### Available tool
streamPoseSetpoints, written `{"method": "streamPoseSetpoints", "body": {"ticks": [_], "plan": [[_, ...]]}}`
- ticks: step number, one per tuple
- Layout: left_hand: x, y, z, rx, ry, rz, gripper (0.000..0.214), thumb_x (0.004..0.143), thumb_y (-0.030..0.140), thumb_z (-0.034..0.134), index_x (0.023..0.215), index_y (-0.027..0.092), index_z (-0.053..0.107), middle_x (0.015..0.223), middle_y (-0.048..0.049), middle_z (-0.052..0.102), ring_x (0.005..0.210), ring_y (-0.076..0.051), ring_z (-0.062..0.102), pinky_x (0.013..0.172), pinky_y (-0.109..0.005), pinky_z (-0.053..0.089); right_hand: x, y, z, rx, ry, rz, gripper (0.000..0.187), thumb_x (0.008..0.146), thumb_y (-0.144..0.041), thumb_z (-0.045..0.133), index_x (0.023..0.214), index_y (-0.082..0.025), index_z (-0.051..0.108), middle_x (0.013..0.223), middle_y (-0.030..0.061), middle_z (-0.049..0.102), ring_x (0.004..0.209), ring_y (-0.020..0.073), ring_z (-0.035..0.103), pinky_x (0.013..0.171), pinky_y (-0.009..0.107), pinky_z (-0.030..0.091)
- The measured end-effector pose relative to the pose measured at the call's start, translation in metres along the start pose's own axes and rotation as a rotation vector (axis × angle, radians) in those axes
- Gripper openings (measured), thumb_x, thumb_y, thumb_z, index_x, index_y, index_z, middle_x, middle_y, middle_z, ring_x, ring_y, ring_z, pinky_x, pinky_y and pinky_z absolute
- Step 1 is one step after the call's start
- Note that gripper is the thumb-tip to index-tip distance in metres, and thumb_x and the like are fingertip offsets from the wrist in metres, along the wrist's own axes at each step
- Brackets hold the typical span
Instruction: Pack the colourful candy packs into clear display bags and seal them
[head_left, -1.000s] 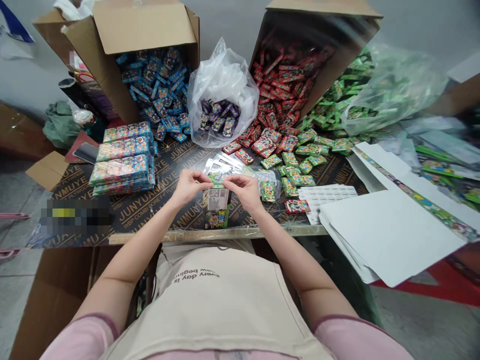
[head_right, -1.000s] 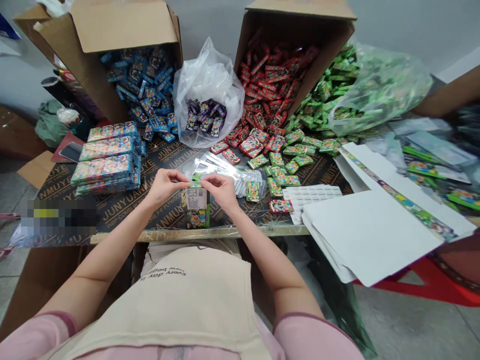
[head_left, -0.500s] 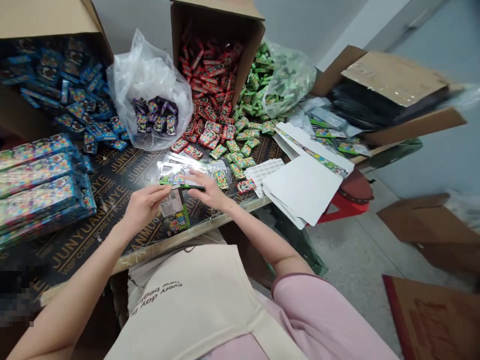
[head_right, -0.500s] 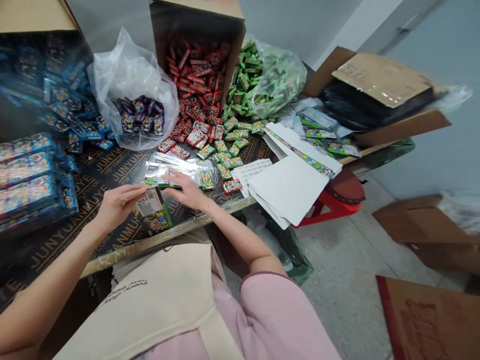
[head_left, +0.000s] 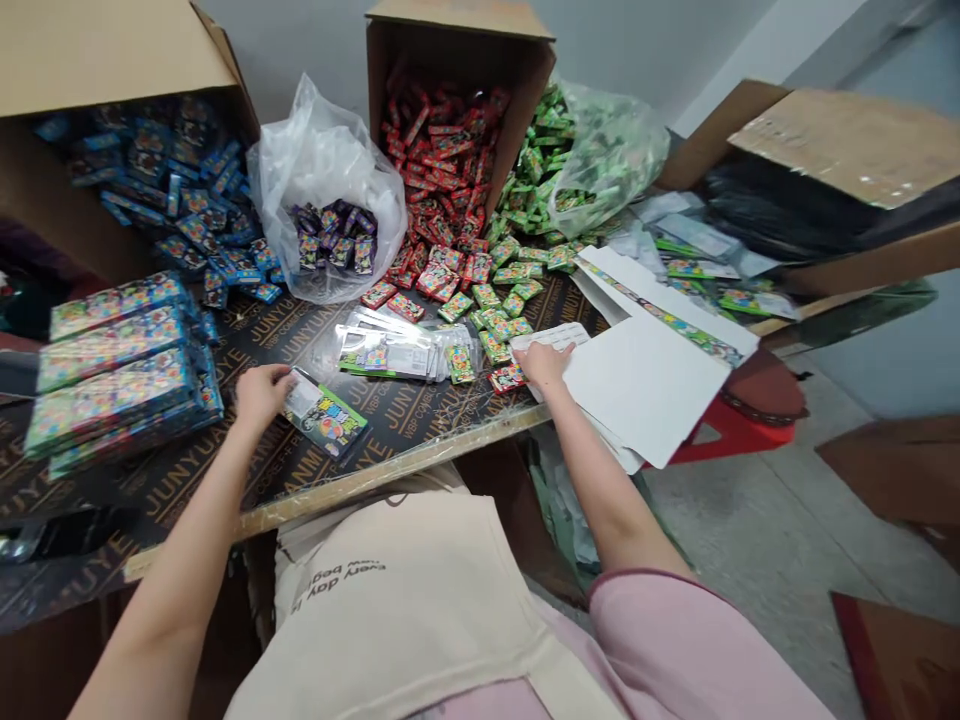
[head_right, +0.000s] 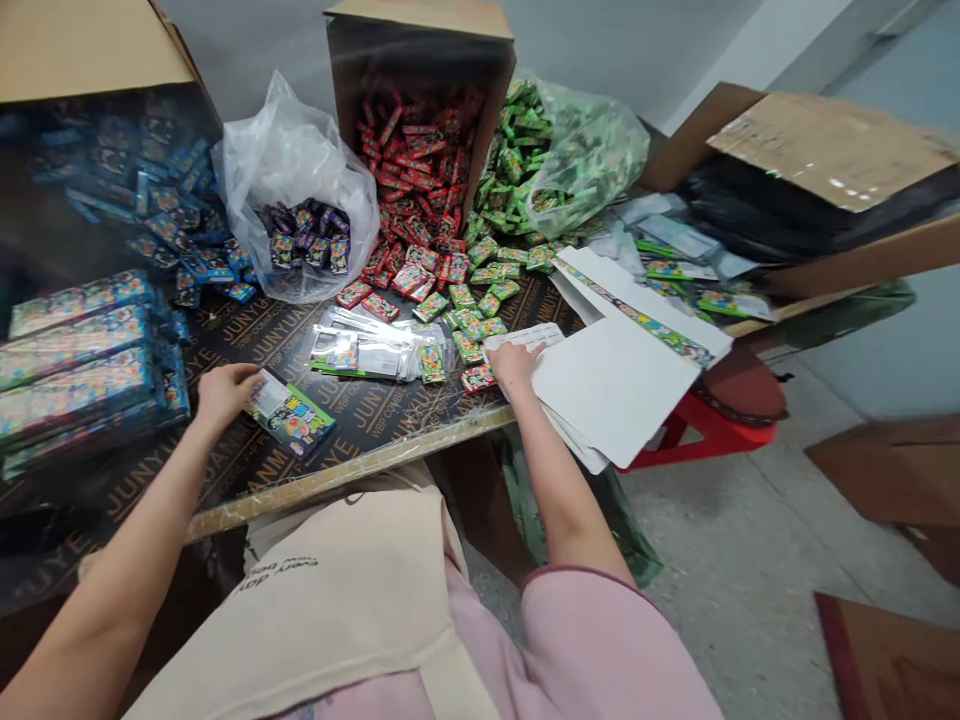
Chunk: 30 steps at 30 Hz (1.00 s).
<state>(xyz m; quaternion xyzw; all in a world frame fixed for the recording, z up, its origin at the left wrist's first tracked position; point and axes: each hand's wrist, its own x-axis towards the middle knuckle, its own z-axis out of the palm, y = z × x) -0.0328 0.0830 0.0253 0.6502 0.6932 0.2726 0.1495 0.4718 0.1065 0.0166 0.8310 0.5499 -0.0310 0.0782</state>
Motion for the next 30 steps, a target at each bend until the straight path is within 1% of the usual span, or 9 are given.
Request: {"method": "streamPoseSetpoints", "body": {"ticks": [5, 8, 11, 14, 17, 19, 23, 27, 30], "plan": [[-0.047, 0.036, 0.02, 0.234, -0.306, 0.234, 0.065, 0.079, 0.056, 0.062, 0.133, 0.02, 0.054, 0.152, -0.0191, 0.036, 0.141, -0.04, 0.029, 0.112, -0.065, 0.015, -0.006, -0.002, 0.005, 0.056, 0.121, -0.038, 0.046, 0.094, -0.026, 0.035, 0.097, 0.004, 0.07, 0.094, 0.0286, 0.07, 0.094, 0.0306, 0.066, 0.105, 0.048, 0.025], [-0.059, 0.043, 0.02, 0.21, -0.405, 0.212, 0.068, 0.08, 0.054, 0.064, 0.138, 0.022, 0.049, 0.156, -0.0179, 0.026, 0.146, -0.038, 0.018, 0.112, -0.066, 0.007, -0.005, 0.001, -0.005, 0.175, 0.191, 0.071, 0.046, 0.092, -0.02, 0.03, 0.096, 0.002, 0.07, 0.091, 0.0285, 0.07, 0.084, 0.0292, 0.065, 0.085, 0.042, 0.041], [-0.06, 0.057, 0.013, -0.05, -0.329, 0.081, 0.063, 0.073, 0.052, 0.072, 0.126, 0.019, 0.061, 0.151, -0.0188, 0.038, 0.143, -0.038, 0.027, 0.114, -0.061, 0.014, -0.023, -0.019, -0.019, 0.458, 0.434, 0.19, 0.053, 0.095, -0.024, 0.021, 0.091, -0.004, 0.07, 0.083, 0.023, 0.07, 0.076, 0.0261, 0.063, 0.074, 0.039, 0.044], [-0.063, 0.091, 0.014, -0.634, -0.326, -0.123, 0.059, 0.07, 0.059, 0.07, 0.111, 0.017, 0.069, 0.129, -0.0172, 0.062, 0.127, -0.034, 0.052, 0.106, -0.049, 0.039, -0.074, -0.07, -0.03, 0.727, 0.62, -0.157, 0.053, 0.098, -0.033, 0.022, 0.095, -0.012, 0.07, 0.088, 0.0166, 0.072, 0.087, 0.0252, 0.064, 0.089, 0.042, 0.044], [-0.068, 0.128, 0.023, -1.206, -0.468, -0.416, 0.059, 0.072, 0.067, 0.062, 0.102, 0.016, 0.071, 0.105, -0.0139, 0.073, 0.099, -0.027, 0.068, 0.087, -0.041, 0.054, -0.134, -0.125, -0.035, 0.793, 0.392, -0.879, 0.033, 0.095, -0.036, 0.041, 0.109, -0.022, 0.068, 0.11, 0.0108, 0.071, 0.111, 0.025, 0.062, 0.109, 0.05, 0.032], [-0.07, 0.141, 0.028, -1.363, -0.397, -0.584, 0.046, 0.069, 0.055, 0.072, 0.092, 0.015, 0.071, 0.095, -0.0114, 0.075, 0.087, -0.024, 0.071, 0.079, -0.036, 0.056, -0.16, -0.147, -0.038, 0.779, 0.28, -1.107, 0.029, 0.092, -0.039, 0.049, 0.112, -0.026, 0.067, 0.121, 0.0079, 0.068, 0.123, 0.0255, 0.055, 0.114, 0.053, 0.024], [-0.068, 0.135, 0.024, -1.43, -0.234, -0.713, 0.028, 0.063, 0.027, 0.078, 0.085, 0.014, 0.069, 0.086, -0.0086, 0.076, 0.079, -0.023, 0.071, 0.077, -0.035, 0.057, -0.162, -0.147, -0.041, 0.959, 0.281, -0.867, 0.05, 0.085, -0.051, 0.059, 0.128, -0.026, 0.058, 0.14, 0.0106, 0.053, 0.134, 0.0306, 0.042, 0.113, 0.056, 0.023], [-0.066, 0.121, 0.013, -1.412, -0.285, -0.683, 0.034, 0.063, 0.029, 0.077, 0.091, 0.012, 0.069, 0.085, -0.0101, 0.075, 0.078, -0.024, 0.071, 0.073, -0.036, 0.058, -0.15, -0.139, -0.04, 1.364, -0.137, -0.734, 0.069, 0.08, -0.048, 0.066, 0.142, -0.027, 0.043, 0.122, 0.0083, 0.064, 0.101, 0.0233, 0.063, 0.088, 0.041, 0.053], [-0.068, 0.121, 0.009, -1.321, -0.28, -0.589, 0.05, 0.067, 0.039, 0.076, 0.109, 0.014, 0.065, 0.086, -0.0082, 0.074, 0.074, -0.022, 0.07, 0.066, -0.032, 0.057, -0.153, -0.14, -0.04, 1.517, -0.304, -0.661, 0.062, 0.072, -0.042, 0.074, 0.13, -0.029, 0.055, 0.111, 0.0035, 0.067, 0.076, 0.0161, 0.063, 0.066, 0.03, 0.057]]}}
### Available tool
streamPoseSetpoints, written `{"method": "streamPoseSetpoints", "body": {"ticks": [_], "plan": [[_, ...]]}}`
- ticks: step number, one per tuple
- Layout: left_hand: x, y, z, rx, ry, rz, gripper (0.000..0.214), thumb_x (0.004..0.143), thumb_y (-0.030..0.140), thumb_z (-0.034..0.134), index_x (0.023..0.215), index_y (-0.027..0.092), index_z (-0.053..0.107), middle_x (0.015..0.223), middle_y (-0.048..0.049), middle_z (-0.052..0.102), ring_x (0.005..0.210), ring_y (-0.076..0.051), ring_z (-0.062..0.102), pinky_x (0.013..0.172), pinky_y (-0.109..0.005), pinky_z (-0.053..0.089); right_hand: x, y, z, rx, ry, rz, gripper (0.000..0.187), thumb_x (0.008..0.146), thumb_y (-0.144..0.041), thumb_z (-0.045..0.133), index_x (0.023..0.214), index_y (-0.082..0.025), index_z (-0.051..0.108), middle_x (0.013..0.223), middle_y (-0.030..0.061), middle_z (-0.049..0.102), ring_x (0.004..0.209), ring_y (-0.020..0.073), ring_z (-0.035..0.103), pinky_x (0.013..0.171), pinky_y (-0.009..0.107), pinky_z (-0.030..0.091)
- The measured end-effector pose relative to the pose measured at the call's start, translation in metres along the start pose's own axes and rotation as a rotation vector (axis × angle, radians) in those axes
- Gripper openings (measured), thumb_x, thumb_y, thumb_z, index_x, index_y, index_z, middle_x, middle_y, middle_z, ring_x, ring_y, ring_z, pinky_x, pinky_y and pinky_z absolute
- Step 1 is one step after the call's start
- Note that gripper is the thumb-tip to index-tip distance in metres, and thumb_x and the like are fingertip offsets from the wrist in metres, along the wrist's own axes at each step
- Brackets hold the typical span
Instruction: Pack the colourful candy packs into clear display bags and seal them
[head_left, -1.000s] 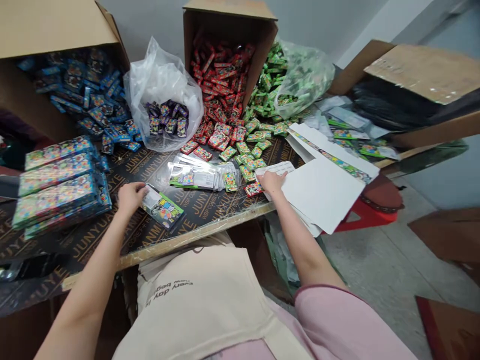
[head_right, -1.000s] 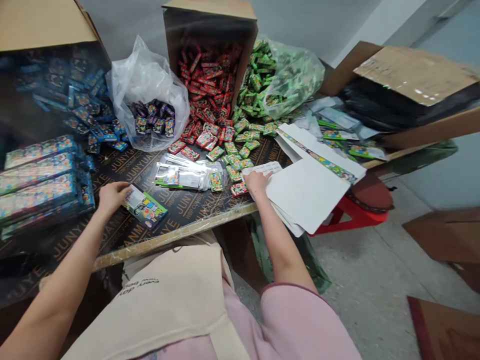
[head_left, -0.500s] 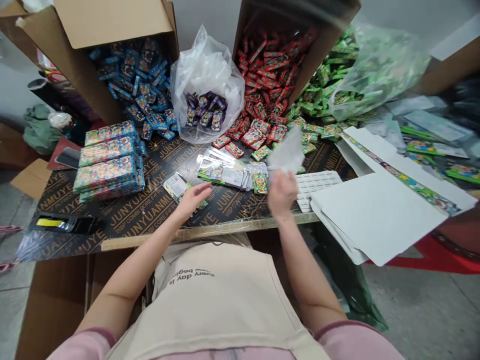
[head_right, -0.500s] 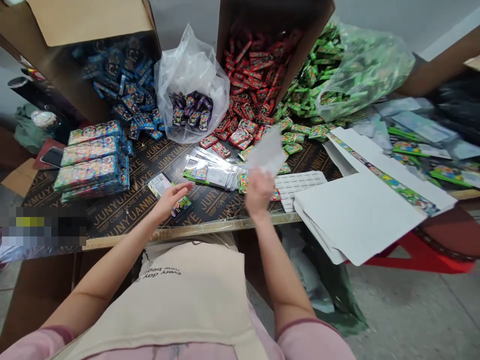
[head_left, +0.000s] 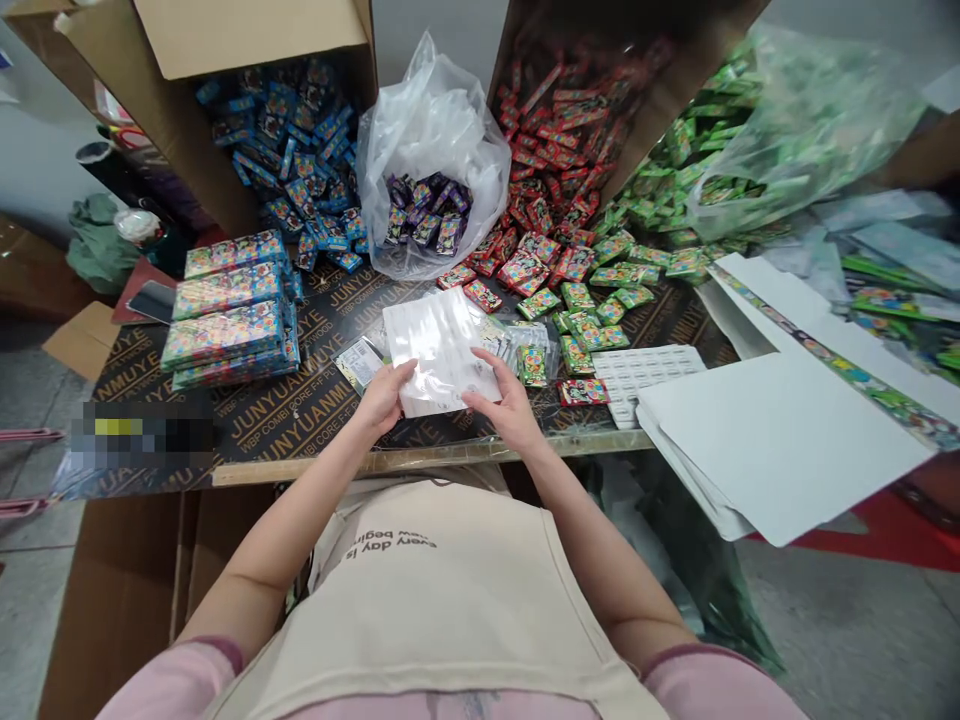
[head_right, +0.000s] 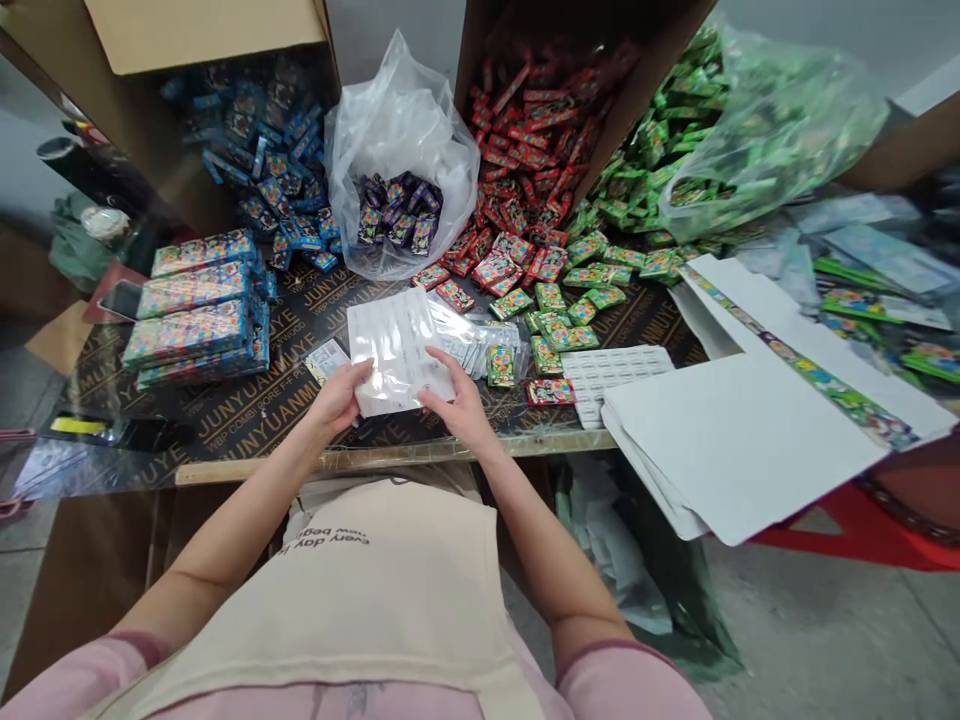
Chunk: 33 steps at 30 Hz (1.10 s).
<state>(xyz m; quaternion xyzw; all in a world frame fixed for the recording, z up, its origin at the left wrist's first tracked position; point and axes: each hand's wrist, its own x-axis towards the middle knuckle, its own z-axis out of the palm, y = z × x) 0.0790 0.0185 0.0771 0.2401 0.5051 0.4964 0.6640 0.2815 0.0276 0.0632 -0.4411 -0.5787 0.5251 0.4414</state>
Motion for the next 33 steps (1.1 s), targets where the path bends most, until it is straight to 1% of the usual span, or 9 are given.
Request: {"method": "streamPoseSetpoints", "body": {"ticks": [4, 7, 10, 16, 21, 23, 25, 28, 33], "plan": [[-0.007, -0.002, 0.002, 0.166, -0.01, 0.172, 0.089, 0.057, 0.035, 0.084, 0.137, 0.029, 0.045, 0.091, -0.0013, 0.07, 0.07, -0.016, 0.068, 0.064, -0.03, 0.057, -0.001, -0.005, 0.001, 0.008, 0.098, 0.045, 0.035, 0.07, -0.039, 0.075, 0.101, -0.024, 0.072, 0.086, 0.0006, 0.068, 0.061, 0.0128, 0.058, 0.057, 0.027, 0.054], [-0.009, -0.004, 0.001, 0.234, -0.051, 0.2, 0.065, 0.05, 0.032, 0.087, 0.11, 0.02, 0.067, 0.09, -0.004, 0.072, 0.074, -0.017, 0.068, 0.072, -0.032, 0.057, 0.0, -0.005, -0.002, -0.02, 0.079, 0.046, 0.031, 0.067, -0.037, 0.078, 0.094, -0.021, 0.075, 0.084, 0.001, 0.071, 0.067, 0.0144, 0.062, 0.065, 0.029, 0.054], [-0.008, -0.003, 0.0, 0.274, -0.041, 0.196, 0.04, 0.047, 0.03, 0.087, 0.081, 0.014, 0.074, 0.075, -0.0031, 0.071, 0.066, -0.016, 0.065, 0.068, -0.03, 0.054, 0.001, -0.001, -0.003, 0.023, 0.075, 0.071, 0.033, 0.061, -0.035, 0.083, 0.09, -0.021, 0.076, 0.085, 0.0018, 0.073, 0.072, 0.0154, 0.064, 0.069, 0.029, 0.053], [-0.007, 0.001, 0.0, 0.444, 0.031, 0.328, 0.027, 0.058, 0.034, 0.082, 0.078, 0.017, 0.075, 0.056, 0.0023, 0.062, 0.049, -0.011, 0.051, 0.053, -0.025, 0.045, 0.0, -0.001, 0.0, 0.071, 0.129, 0.183, 0.039, 0.054, -0.039, 0.085, 0.086, -0.018, 0.077, 0.061, -0.001, 0.067, 0.054, 0.0132, 0.057, 0.058, 0.029, 0.049], [-0.017, 0.016, 0.002, 0.837, 0.141, 0.662, 0.015, 0.074, 0.037, 0.073, 0.071, 0.022, 0.075, 0.071, -0.0015, 0.059, 0.075, -0.018, 0.055, 0.073, -0.031, 0.046, -0.005, -0.031, -0.004, -0.355, 0.336, -0.13, 0.016, 0.066, -0.04, 0.079, 0.066, -0.025, 0.076, 0.079, 0.0037, 0.068, 0.087, 0.0229, 0.059, 0.083, 0.04, 0.048], [-0.022, 0.027, 0.004, 0.912, 0.102, 0.744, 0.015, 0.075, 0.036, 0.073, 0.068, 0.022, 0.073, 0.082, -0.0032, 0.059, 0.087, -0.02, 0.054, 0.083, -0.034, 0.045, -0.009, -0.044, -0.008, -0.41, 0.324, -0.205, 0.015, 0.069, -0.039, 0.077, 0.064, -0.025, 0.075, 0.086, 0.0041, 0.068, 0.092, 0.0235, 0.058, 0.084, 0.039, 0.047], [-0.027, 0.036, 0.007, 0.883, -0.007, 0.735, 0.023, 0.08, 0.035, 0.067, 0.063, 0.02, 0.07, 0.086, -0.0039, 0.06, 0.087, -0.019, 0.055, 0.084, -0.033, 0.044, -0.011, -0.053, -0.011, -0.347, 0.213, -0.144, 0.019, 0.074, -0.04, 0.072, 0.066, -0.022, 0.074, 0.075, 0.0025, 0.067, 0.075, 0.0189, 0.058, 0.068, 0.032, 0.047], [-0.028, 0.043, 0.011, 0.748, -0.153, 0.575, 0.022, 0.078, 0.036, 0.067, 0.067, 0.018, 0.069, 0.077, -0.0029, 0.063, 0.075, -0.016, 0.056, 0.071, -0.028, 0.045, -0.012, -0.059, -0.015, -0.253, 0.099, 0.013, 0.026, 0.075, -0.041, 0.069, 0.067, -0.017, 0.071, 0.057, -0.0017, 0.059, 0.05, 0.0104, 0.046, 0.047, 0.024, 0.033], [-0.014, 0.034, 0.01, 0.562, -0.153, 0.297, 0.029, 0.056, 0.036, 0.082, 0.064, 0.013, 0.066, 0.06, 0.0005, 0.061, 0.053, -0.01, 0.05, 0.052, -0.022, 0.038, -0.006, -0.051, -0.02, -0.111, 0.096, 0.138, 0.031, 0.064, -0.044, 0.077, 0.07, -0.014, 0.067, 0.056, -0.0024, 0.059, 0.05, 0.0096, 0.047, 0.047, 0.022, 0.035]]}}
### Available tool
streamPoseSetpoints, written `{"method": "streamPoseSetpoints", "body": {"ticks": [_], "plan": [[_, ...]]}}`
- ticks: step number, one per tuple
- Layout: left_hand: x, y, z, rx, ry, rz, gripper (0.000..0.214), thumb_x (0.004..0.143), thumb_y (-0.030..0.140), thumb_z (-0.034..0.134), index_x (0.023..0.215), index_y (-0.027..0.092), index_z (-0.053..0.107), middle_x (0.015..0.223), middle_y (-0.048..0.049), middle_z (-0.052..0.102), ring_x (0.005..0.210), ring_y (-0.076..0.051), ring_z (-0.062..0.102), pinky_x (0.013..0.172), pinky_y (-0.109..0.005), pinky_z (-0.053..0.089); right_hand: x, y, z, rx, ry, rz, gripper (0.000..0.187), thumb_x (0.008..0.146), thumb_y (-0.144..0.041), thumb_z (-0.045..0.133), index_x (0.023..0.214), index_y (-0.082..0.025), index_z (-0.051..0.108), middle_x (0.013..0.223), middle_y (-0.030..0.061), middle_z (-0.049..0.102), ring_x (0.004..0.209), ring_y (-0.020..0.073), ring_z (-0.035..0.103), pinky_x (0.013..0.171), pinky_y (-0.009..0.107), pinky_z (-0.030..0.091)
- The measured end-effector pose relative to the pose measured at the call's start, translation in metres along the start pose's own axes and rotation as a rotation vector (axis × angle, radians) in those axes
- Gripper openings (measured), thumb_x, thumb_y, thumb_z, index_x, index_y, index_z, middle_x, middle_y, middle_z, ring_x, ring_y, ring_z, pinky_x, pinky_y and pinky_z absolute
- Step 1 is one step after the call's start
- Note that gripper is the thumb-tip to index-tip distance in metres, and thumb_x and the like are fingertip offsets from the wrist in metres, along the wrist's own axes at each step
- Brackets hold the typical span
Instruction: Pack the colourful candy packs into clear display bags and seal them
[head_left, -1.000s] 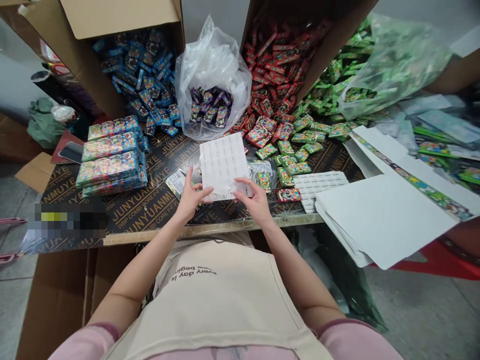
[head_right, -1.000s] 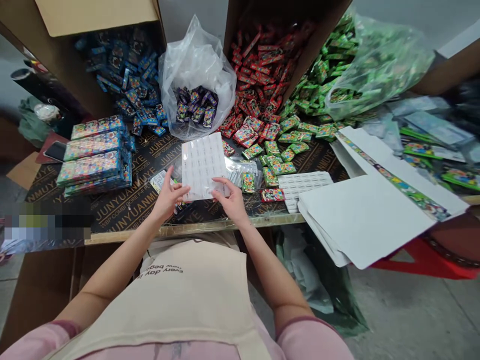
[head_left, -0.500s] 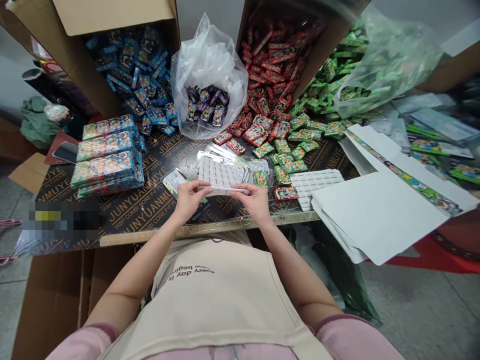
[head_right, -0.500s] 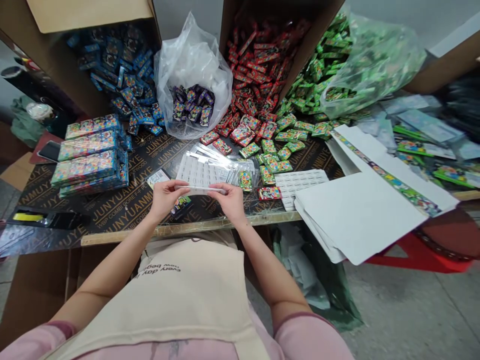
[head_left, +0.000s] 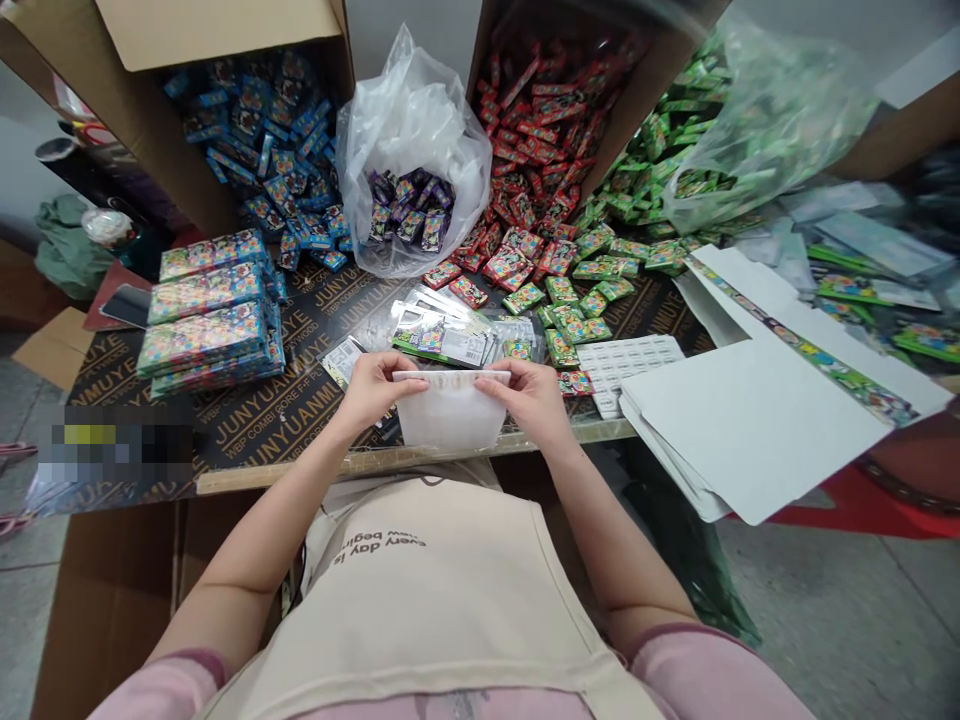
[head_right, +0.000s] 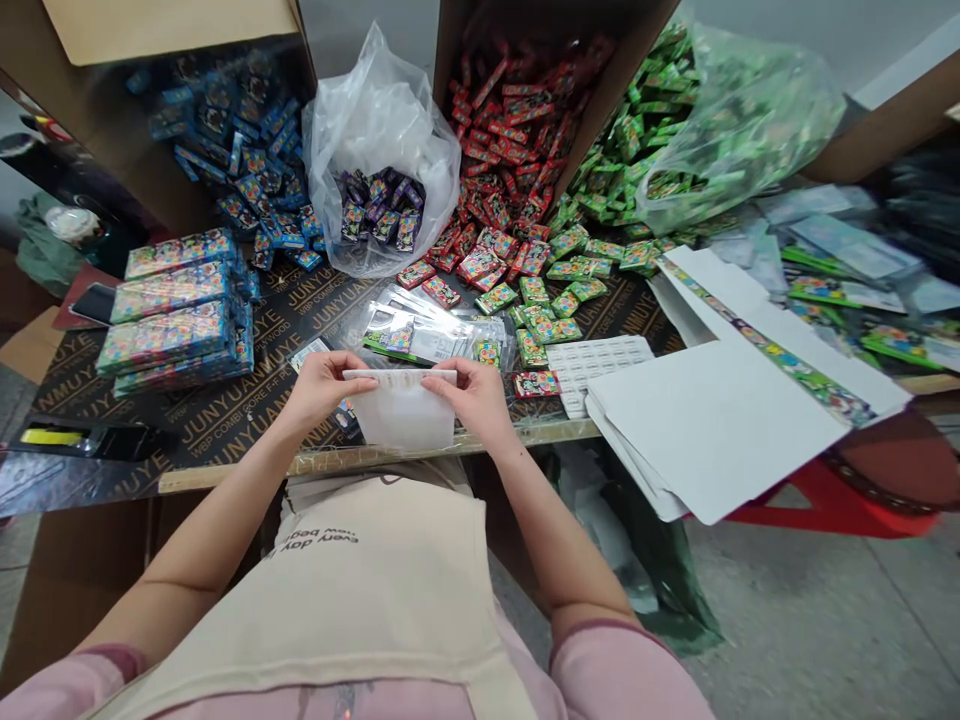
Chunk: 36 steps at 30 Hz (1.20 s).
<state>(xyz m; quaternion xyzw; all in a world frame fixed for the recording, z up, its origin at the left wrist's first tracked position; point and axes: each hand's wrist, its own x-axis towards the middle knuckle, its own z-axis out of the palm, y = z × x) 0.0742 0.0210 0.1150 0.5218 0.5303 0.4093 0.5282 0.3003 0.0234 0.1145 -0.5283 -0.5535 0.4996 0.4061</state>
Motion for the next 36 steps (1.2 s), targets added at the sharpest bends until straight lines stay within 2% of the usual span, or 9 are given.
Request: {"method": "streamPoseSetpoints", "body": {"ticks": [6, 10, 14, 17, 20, 23, 28, 33, 36], "plan": [[0.022, -0.031, 0.008, -0.108, -0.059, -0.181, 0.033, 0.051, 0.041, 0.08, 0.059, 0.012, 0.066, 0.05, 0.0016, 0.056, 0.046, -0.008, 0.043, 0.047, -0.021, 0.033, 0.018, 0.034, -0.009, 0.033, 0.005, 0.052, 0.039, 0.059, -0.051, 0.079, 0.067, -0.015, 0.064, 0.053, -0.0029, 0.056, 0.048, 0.0096, 0.045, 0.046, 0.022, 0.033], [0.038, -0.059, 0.026, -0.009, -0.038, -0.184, 0.031, 0.052, 0.04, 0.076, 0.057, 0.011, 0.065, 0.049, 0.0021, 0.054, 0.047, -0.008, 0.042, 0.047, -0.021, 0.03, 0.027, 0.066, -0.013, 0.032, -0.011, 0.131, 0.044, 0.06, -0.057, 0.074, 0.066, -0.016, 0.061, 0.052, -0.0022, 0.056, 0.046, 0.0106, 0.045, 0.045, 0.023, 0.033], [0.049, -0.085, 0.041, 0.172, 0.027, -0.197, 0.023, 0.057, 0.034, 0.071, 0.055, 0.012, 0.065, 0.046, 0.0029, 0.051, 0.047, -0.008, 0.041, 0.048, -0.021, 0.028, 0.031, 0.091, -0.035, -0.348, 0.084, 0.023, 0.041, 0.075, -0.057, 0.062, 0.068, -0.017, 0.062, 0.058, 0.0012, 0.057, 0.054, 0.0156, 0.051, 0.054, 0.027, 0.038], [0.052, -0.096, 0.043, 0.216, 0.051, -0.21, 0.02, 0.058, 0.032, 0.07, 0.054, 0.012, 0.064, 0.046, 0.0028, 0.051, 0.046, -0.009, 0.042, 0.047, -0.022, 0.028, 0.027, 0.104, -0.072, -0.794, 0.261, -0.083, 0.038, 0.078, -0.048, 0.066, 0.097, -0.016, 0.065, 0.094, 0.0131, 0.065, 0.085, 0.026, 0.058, 0.074, 0.036, 0.044], [0.054, -0.1, 0.044, 0.248, 0.055, -0.231, 0.017, 0.058, 0.029, 0.07, 0.055, 0.013, 0.065, 0.045, 0.0026, 0.053, 0.043, -0.01, 0.043, 0.047, -0.023, 0.03, 0.02, 0.119, -0.106, -1.094, 0.364, 0.014, 0.055, 0.076, -0.046, 0.069, 0.121, -0.016, 0.057, 0.108, 0.019, 0.06, 0.1, 0.0336, 0.054, 0.082, 0.043, 0.042], [0.057, -0.101, 0.051, 0.284, 0.05, -0.241, 0.014, 0.058, 0.026, 0.07, 0.054, 0.014, 0.066, 0.044, 0.0025, 0.053, 0.043, -0.011, 0.046, 0.049, -0.024, 0.034, 0.014, 0.131, -0.119, -1.122, 0.346, 0.048, 0.06, 0.074, -0.041, 0.069, 0.126, -0.015, 0.053, 0.102, 0.0171, 0.061, 0.098, 0.0338, 0.056, 0.083, 0.045, 0.043], [0.064, -0.103, 0.065, 0.346, 0.09, -0.223, 0.016, 0.061, 0.028, 0.072, 0.054, 0.015, 0.067, 0.046, 0.0013, 0.056, 0.05, -0.014, 0.051, 0.057, -0.026, 0.039, 0.005, 0.119, -0.092, -0.913, 0.464, -0.2, 0.06, 0.072, -0.039, 0.066, 0.126, -0.016, 0.051, 0.113, 0.0153, 0.061, 0.106, 0.0315, 0.056, 0.092, 0.045, 0.044], [0.067, -0.109, 0.07, 0.367, 0.106, -0.212, 0.017, 0.065, 0.03, 0.07, 0.059, 0.013, 0.07, 0.05, -0.001, 0.06, 0.053, -0.015, 0.053, 0.057, -0.026, 0.04, -0.009, 0.107, -0.041, -0.802, 0.152, -0.356, 0.064, 0.073, -0.045, 0.069, 0.128, -0.019, 0.05, 0.121, 0.0135, 0.059, 0.111, 0.0299, 0.055, 0.093, 0.044, 0.043], [0.067, -0.112, 0.072, 0.353, 0.091, -0.209, 0.016, 0.064, 0.029, 0.07, 0.061, 0.013, 0.071, 0.053, -0.0019, 0.062, 0.054, -0.016, 0.055, 0.056, -0.025, 0.039, -0.006, 0.111, -0.024, -0.888, 0.16, -0.319, 0.06, 0.075, -0.048, 0.069, 0.124, -0.017, 0.055, 0.12, 0.0156, 0.058, 0.112, 0.0329, 0.052, 0.09, 0.046, 0.041]]}}
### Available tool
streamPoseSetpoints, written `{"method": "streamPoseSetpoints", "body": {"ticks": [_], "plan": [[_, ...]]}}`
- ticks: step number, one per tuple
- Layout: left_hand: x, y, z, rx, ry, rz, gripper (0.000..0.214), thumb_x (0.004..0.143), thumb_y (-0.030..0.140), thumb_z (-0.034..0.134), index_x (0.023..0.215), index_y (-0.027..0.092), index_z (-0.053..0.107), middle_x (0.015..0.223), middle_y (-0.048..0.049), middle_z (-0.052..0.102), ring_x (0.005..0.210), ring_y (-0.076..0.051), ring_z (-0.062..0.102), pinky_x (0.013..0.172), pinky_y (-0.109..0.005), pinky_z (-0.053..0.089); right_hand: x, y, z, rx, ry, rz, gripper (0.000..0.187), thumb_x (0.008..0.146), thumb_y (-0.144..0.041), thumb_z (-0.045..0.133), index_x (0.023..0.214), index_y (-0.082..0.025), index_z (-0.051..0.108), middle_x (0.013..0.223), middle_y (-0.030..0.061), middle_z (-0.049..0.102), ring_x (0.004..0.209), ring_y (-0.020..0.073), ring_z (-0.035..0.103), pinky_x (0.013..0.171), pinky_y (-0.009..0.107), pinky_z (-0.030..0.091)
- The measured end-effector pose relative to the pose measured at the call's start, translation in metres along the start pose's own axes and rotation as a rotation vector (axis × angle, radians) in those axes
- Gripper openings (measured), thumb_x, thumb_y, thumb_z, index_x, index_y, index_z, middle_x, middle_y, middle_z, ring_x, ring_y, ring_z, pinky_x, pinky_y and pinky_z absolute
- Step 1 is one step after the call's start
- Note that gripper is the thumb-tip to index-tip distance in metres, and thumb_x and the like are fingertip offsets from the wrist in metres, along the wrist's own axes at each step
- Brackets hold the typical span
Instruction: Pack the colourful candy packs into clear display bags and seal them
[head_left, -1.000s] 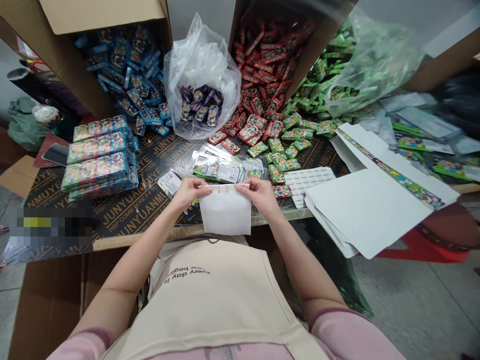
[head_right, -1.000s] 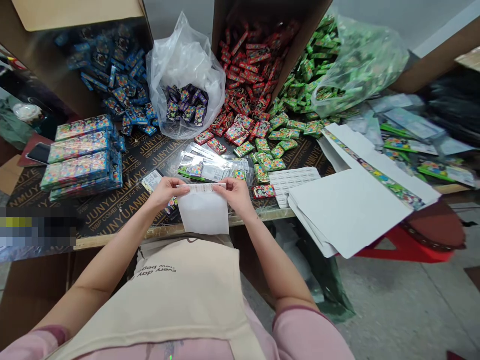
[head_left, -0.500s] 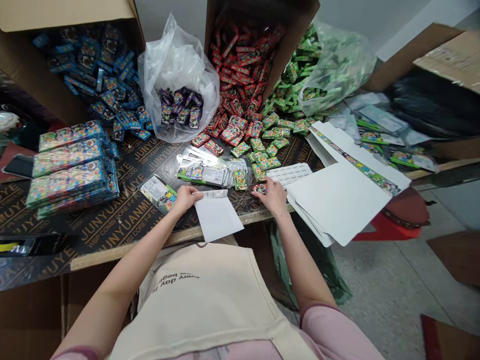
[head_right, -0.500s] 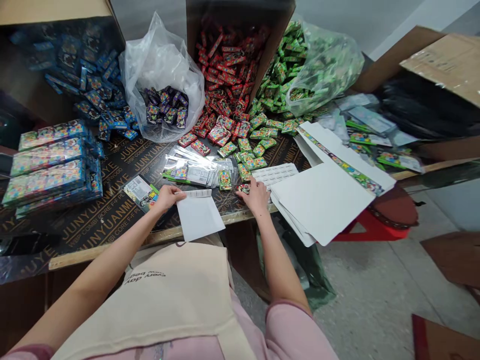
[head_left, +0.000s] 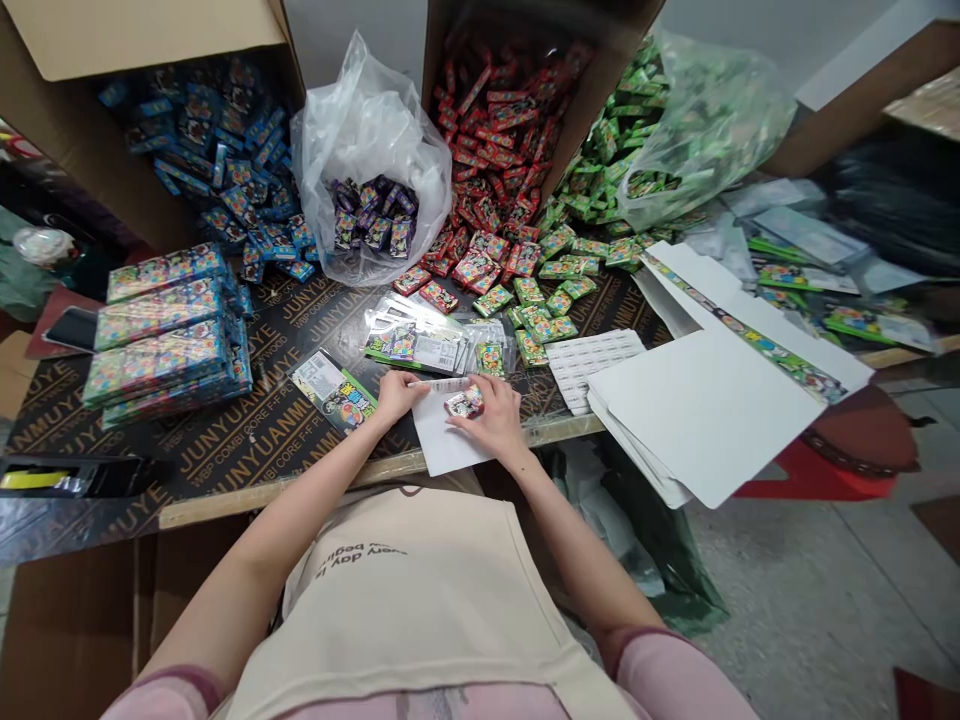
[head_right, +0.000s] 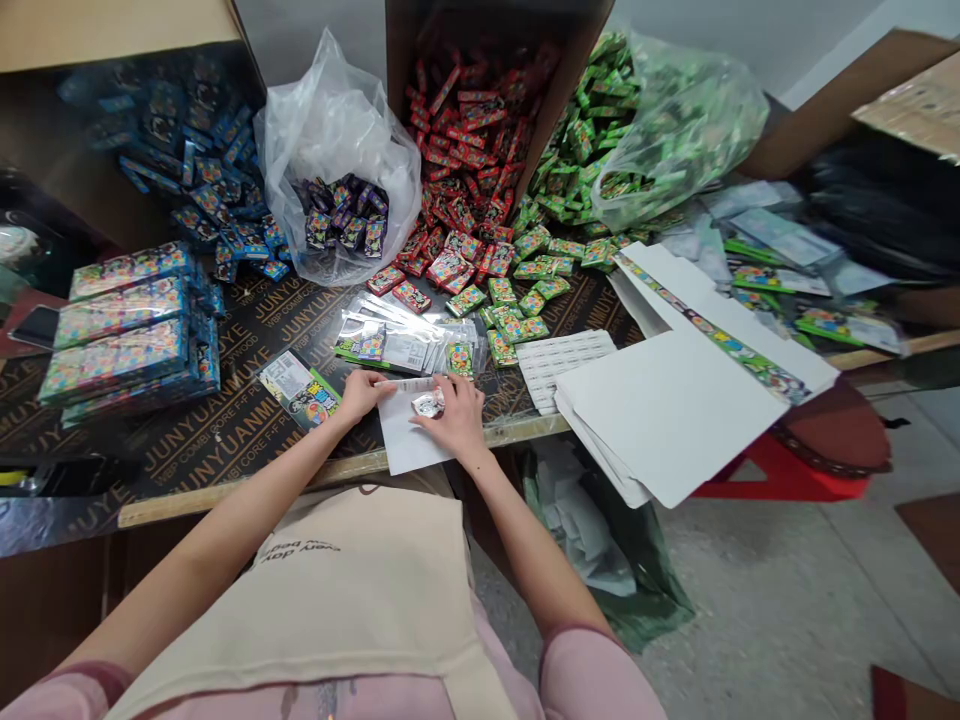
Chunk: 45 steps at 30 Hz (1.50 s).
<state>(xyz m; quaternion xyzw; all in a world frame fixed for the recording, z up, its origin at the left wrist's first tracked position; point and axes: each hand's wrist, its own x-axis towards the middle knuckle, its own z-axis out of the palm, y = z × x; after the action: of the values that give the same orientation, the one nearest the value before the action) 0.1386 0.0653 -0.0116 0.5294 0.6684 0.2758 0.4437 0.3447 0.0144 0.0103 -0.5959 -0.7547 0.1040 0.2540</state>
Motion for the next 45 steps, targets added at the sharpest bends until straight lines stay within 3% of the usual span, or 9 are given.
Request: {"method": "streamPoseSetpoints", "body": {"ticks": [5, 9, 16, 23, 29, 32, 37, 41, 45], "plan": [[0.0, 0.0, 0.002, -0.043, -0.025, 0.013, 0.017, 0.063, 0.03, 0.072, 0.063, 0.013, 0.072, 0.056, -0.0023, 0.065, 0.058, -0.016, 0.056, 0.056, -0.024, 0.04, 0.026, -0.003, 0.016, -0.008, 0.003, -0.066, 0.03, 0.089, -0.029, 0.055, 0.115, -0.019, 0.065, 0.11, 0.0136, 0.058, 0.102, 0.0286, 0.052, 0.087, 0.042, 0.041], [-0.003, 0.001, 0.002, -0.107, -0.067, 0.007, 0.018, 0.064, 0.031, 0.072, 0.065, 0.013, 0.072, 0.055, -0.0011, 0.064, 0.056, -0.015, 0.056, 0.054, -0.023, 0.04, 0.041, -0.01, 0.031, 0.012, -0.073, -0.148, 0.023, 0.09, -0.023, 0.052, 0.1, -0.018, 0.072, 0.098, 0.0139, 0.061, 0.095, 0.0288, 0.053, 0.081, 0.042, 0.044], [-0.004, -0.003, 0.002, -0.246, -0.184, -0.055, 0.011, 0.067, 0.022, 0.069, 0.066, 0.011, 0.07, 0.053, 0.0009, 0.061, 0.047, -0.01, 0.05, 0.051, -0.022, 0.043, 0.03, -0.004, 0.039, 0.157, -0.048, -0.186, 0.029, 0.093, -0.021, 0.045, 0.085, -0.02, 0.073, 0.085, 0.0084, 0.064, 0.078, 0.0196, 0.059, 0.072, 0.033, 0.049], [-0.004, 0.0, 0.0, -0.325, -0.202, -0.092, 0.01, 0.065, 0.02, 0.072, 0.065, 0.011, 0.07, 0.052, 0.0014, 0.06, 0.048, -0.01, 0.05, 0.051, -0.022, 0.043, 0.036, -0.014, 0.034, 0.144, -0.057, -0.231, 0.022, 0.093, -0.023, 0.05, 0.099, -0.018, 0.071, 0.095, 0.0117, 0.066, 0.092, 0.0242, 0.061, 0.079, 0.036, 0.05], [-0.011, 0.002, -0.011, -0.424, -0.198, -0.147, 0.014, 0.066, 0.013, 0.072, 0.08, 0.01, 0.069, 0.061, -0.0003, 0.066, 0.055, -0.012, 0.06, 0.059, -0.026, 0.054, 0.034, -0.013, 0.037, 0.156, -0.116, -0.266, 0.027, 0.094, -0.019, 0.045, 0.085, -0.018, 0.07, 0.086, 0.009, 0.067, 0.079, 0.0199, 0.061, 0.071, 0.031, 0.048], [-0.014, -0.001, -0.013, -0.457, -0.178, -0.167, 0.02, 0.067, 0.009, 0.07, 0.087, 0.01, 0.067, 0.058, 0.0011, 0.064, 0.055, -0.012, 0.062, 0.061, -0.028, 0.056, 0.03, -0.012, 0.037, 0.231, -0.115, -0.239, 0.026, 0.095, -0.021, 0.043, 0.092, -0.019, 0.068, 0.088, 0.0086, 0.066, 0.081, 0.0198, 0.062, 0.072, 0.031, 0.048], [-0.017, -0.001, -0.009, -0.468, -0.151, -0.133, 0.026, 0.069, 0.007, 0.069, 0.094, 0.012, 0.065, 0.057, 0.0034, 0.064, 0.054, -0.011, 0.061, 0.062, -0.027, 0.056, 0.032, -0.014, 0.04, 0.225, -0.133, -0.18, 0.033, 0.093, -0.02, 0.044, 0.12, -0.02, 0.063, 0.103, 0.0106, 0.064, 0.09, 0.022, 0.063, 0.076, 0.033, 0.051], [-0.017, 0.002, -0.008, -0.465, -0.157, -0.11, 0.028, 0.069, 0.009, 0.071, 0.095, 0.013, 0.064, 0.057, 0.0038, 0.063, 0.053, -0.011, 0.061, 0.06, -0.026, 0.056, 0.033, -0.013, 0.043, 0.203, -0.141, -0.212, 0.027, 0.092, -0.019, 0.046, 0.099, -0.021, 0.072, 0.096, 0.0098, 0.067, 0.081, 0.0203, 0.065, 0.072, 0.032, 0.051], [-0.016, 0.002, -0.008, -0.464, -0.151, -0.118, 0.026, 0.069, 0.009, 0.07, 0.094, 0.012, 0.064, 0.056, 0.0033, 0.063, 0.05, -0.01, 0.059, 0.056, -0.024, 0.054, 0.028, -0.013, 0.042, 0.33, -0.11, -0.209, 0.026, 0.091, -0.019, 0.046, 0.088, -0.02, 0.072, 0.096, 0.0092, 0.07, 0.084, 0.0198, 0.066, 0.075, 0.032, 0.052]]}}
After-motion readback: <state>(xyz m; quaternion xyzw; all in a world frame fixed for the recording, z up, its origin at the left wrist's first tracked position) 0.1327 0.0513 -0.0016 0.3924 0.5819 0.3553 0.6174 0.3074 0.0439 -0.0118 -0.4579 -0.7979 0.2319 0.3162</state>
